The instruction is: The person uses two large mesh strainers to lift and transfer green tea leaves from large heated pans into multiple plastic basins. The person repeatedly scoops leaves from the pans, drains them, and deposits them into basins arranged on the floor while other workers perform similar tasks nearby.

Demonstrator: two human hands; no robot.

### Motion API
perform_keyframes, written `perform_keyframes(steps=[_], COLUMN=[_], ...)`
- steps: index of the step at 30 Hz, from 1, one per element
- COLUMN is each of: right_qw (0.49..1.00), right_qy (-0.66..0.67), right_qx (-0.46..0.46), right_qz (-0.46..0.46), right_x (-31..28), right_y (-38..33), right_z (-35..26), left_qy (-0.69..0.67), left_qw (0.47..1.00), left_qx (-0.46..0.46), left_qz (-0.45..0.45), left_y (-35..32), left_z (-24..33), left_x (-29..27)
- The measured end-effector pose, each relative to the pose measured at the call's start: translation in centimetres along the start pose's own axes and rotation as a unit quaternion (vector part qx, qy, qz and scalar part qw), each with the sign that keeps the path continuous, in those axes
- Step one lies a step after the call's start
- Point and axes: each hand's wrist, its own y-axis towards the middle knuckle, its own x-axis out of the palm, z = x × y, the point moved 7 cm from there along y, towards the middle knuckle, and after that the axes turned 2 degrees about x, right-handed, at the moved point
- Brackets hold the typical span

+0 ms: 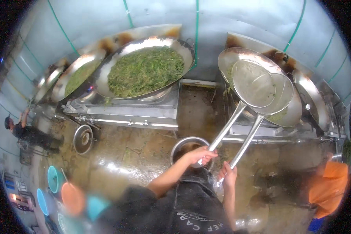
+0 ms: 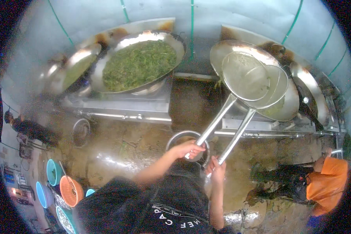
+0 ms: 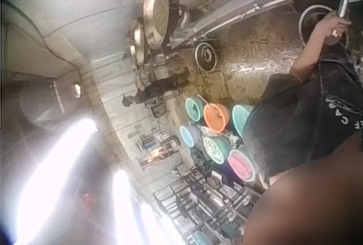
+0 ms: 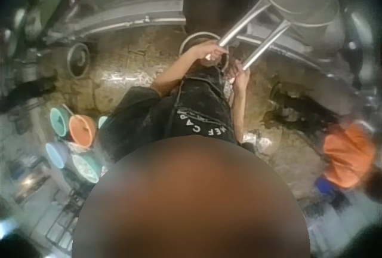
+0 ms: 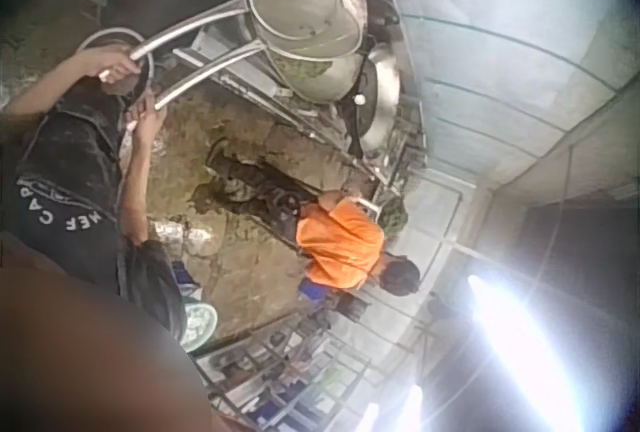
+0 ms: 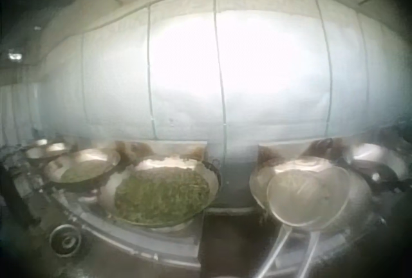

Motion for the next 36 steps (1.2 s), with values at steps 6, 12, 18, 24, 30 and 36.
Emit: perform_keyframes(steps=[6,12,18,24,30,36], right_qw=[1.0,0.999,0.999,0.997,0.996,0.99], right_qy=[0.024,0.042,0.033,0.036,-0.033,-0.103], right_qx=[0.005,0.0,-0.029,-0.06,-0.088,-0.094], right_qz=[-0.005,-0.021,-0.031,-0.037,0.0,-0.03], right_x=[0.4,0.7,0.7,-0.7,0.5,4.8], right_y=[-0.3,-0.3,-0.8,-0.8,-3.7,-6.3], right_z=[0.0,-0.2,-0.6,-0.3,-4.2,-7.5], left_qy=[0.003,-0.046,-0.031,0.001,0.023,0.01], left_qw=[1.0,0.999,0.997,0.998,0.992,0.987], left_qx=[0.007,-0.025,0.041,0.032,0.074,0.138], left_qz=[0.0,0.004,-0.064,-0.052,-0.102,-0.076], left_y=[-0.3,-0.4,0.0,-2.3,-4.8,-10.8], left_z=[-0.1,0.0,1.6,3.8,6.7,9.3], left_x=[0.4,0.9,1.7,3.9,6.1,4.7])
